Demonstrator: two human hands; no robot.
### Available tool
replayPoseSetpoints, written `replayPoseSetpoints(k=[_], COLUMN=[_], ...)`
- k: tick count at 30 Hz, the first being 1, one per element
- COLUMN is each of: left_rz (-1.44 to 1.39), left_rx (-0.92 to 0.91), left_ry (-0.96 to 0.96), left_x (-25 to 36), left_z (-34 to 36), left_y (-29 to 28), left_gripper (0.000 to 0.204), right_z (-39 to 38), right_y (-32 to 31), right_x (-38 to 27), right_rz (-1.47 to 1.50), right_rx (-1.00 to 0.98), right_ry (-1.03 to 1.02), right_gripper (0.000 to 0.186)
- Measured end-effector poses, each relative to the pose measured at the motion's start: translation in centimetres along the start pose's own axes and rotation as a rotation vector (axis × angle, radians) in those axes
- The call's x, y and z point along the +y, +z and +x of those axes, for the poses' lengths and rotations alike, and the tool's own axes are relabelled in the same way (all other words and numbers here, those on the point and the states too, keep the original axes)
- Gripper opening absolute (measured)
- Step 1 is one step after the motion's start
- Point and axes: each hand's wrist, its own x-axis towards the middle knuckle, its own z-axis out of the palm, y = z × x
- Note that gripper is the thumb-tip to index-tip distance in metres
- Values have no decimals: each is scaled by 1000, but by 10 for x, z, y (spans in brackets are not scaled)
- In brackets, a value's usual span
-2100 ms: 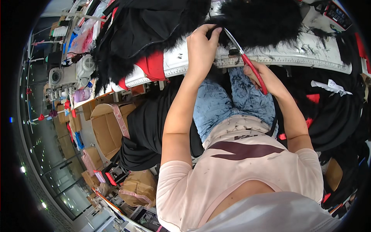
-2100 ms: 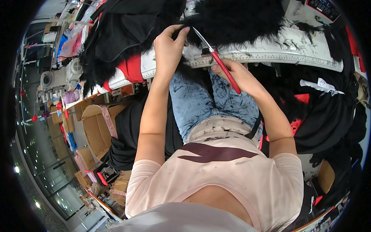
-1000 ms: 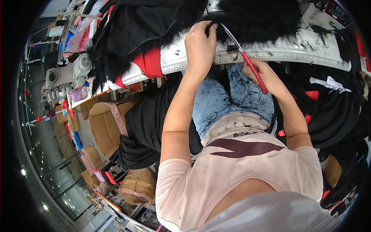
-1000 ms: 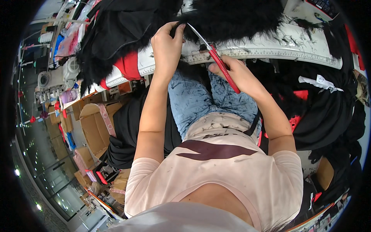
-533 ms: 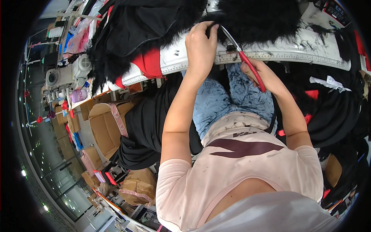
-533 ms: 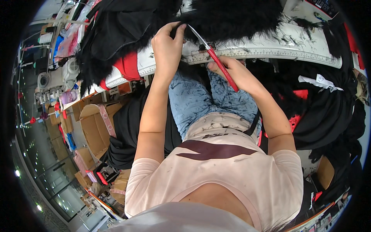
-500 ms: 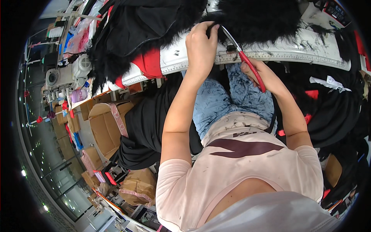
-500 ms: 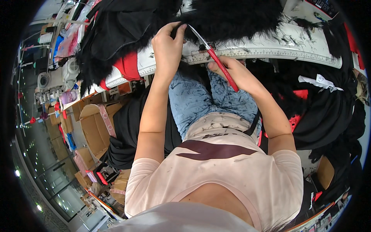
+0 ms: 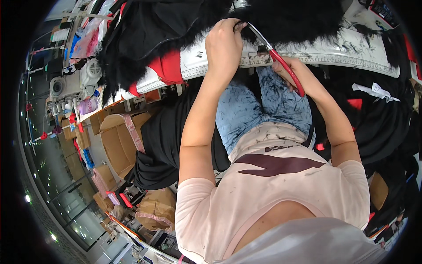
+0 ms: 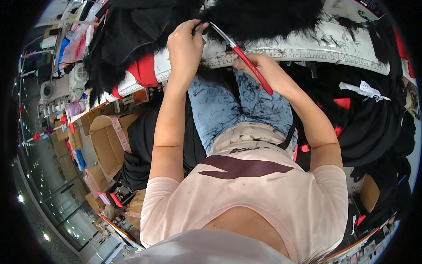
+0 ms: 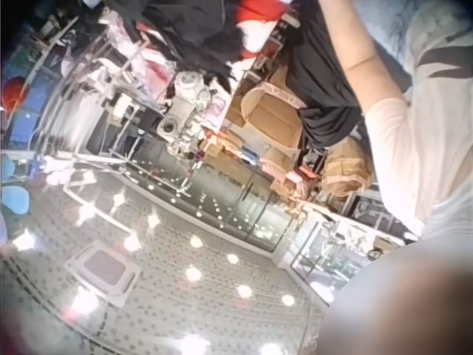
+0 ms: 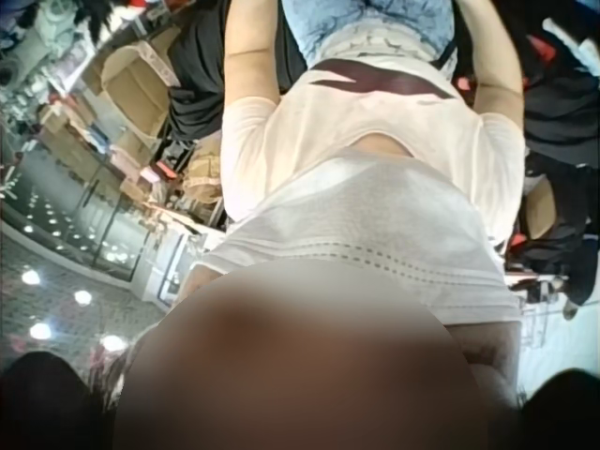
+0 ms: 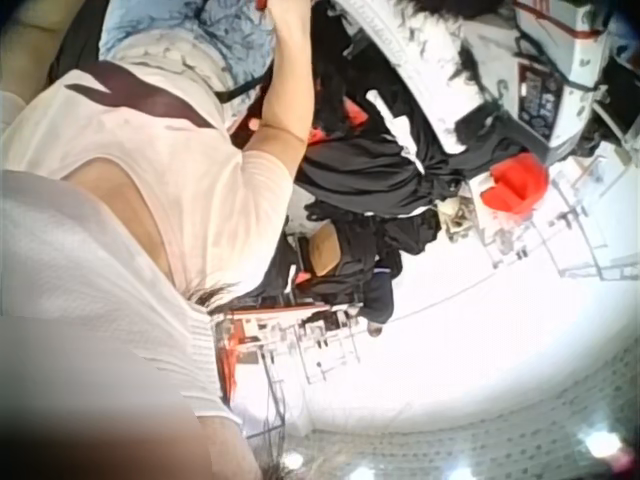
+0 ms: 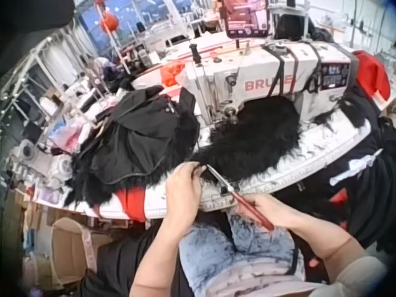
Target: Cutting black faux fur material with scissors at a workstation.
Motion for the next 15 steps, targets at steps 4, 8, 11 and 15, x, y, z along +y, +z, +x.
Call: replayPoseSetpoints(k=[4, 8, 11, 15], left_rz=[-109, -232, -367, -596], left_rx=[-114, -176, -277, -366], left_ry=[-137, -245, -409, -589], left_x=[1, 6, -1, -12], left_z=[1, 3, 1, -4], left_y=[0, -7, -15, -20], left_gripper=[18, 20, 24, 26], right_z=[1, 3, 6, 10], right_y=[4, 2, -1, -3], right_x=[3, 6, 11, 18], right_rz=[-67, -62, 13, 180], right_rx=[120, 130, 70, 15], right_ry=[-99, -112, -55, -30], right_gripper=[44, 43, 46, 51])
